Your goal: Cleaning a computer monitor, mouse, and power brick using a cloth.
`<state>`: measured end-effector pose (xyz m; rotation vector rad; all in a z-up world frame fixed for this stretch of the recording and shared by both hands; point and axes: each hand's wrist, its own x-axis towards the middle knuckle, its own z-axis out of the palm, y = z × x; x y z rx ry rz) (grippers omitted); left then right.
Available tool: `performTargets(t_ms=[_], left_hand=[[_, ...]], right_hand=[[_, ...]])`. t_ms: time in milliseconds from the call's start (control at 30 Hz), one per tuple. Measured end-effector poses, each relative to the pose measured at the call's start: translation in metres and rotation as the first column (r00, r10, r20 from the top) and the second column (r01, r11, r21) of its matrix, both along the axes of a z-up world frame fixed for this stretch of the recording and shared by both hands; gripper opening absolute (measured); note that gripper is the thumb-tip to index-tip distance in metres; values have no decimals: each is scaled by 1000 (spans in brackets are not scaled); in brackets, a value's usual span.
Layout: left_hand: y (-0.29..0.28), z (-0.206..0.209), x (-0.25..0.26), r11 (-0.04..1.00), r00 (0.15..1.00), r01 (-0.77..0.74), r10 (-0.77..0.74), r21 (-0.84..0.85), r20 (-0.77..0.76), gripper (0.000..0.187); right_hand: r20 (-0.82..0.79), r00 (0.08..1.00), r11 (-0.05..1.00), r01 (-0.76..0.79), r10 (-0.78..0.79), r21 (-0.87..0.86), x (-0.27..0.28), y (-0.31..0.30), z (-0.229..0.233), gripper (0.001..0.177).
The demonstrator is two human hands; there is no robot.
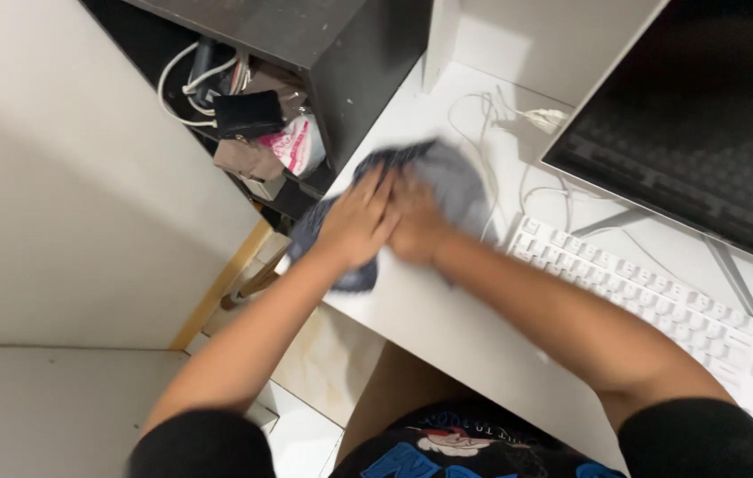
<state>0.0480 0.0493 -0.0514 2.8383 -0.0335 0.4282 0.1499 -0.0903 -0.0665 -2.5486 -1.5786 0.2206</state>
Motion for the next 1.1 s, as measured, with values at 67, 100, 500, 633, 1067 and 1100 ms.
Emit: performTargets(t_ms=[67, 100, 500, 633, 1067, 1100], left_hand=[[-18, 0, -50, 996, 990, 43, -52, 78, 129, 68], [-32, 5, -75, 995, 989, 74, -82, 66, 119, 73], [-66, -7, -3, 956, 950, 293, -290, -9, 118, 70], [-61, 18, 67, 896, 896, 442, -443, -45, -20, 62], [-94, 22, -41, 941, 941, 338, -338, -22, 34, 75], [-102, 25, -59, 942, 938, 334, -336, -41, -82, 82]], right_hand=[[-21, 993, 989, -109, 112, 104, -46, -28, 15, 74], [-78, 985, 986, -149, 154, 71, -73, -45, 35, 74], [-35, 968, 962, 251, -248, 107, -89, -84, 43, 75], [-7, 903, 898, 429, -431, 101, -50, -70, 53, 76], [-114, 969, 933, 243, -220, 265, -113, -125, 66, 65], [-30, 989, 947, 144, -142, 288, -120, -141, 52, 62]])
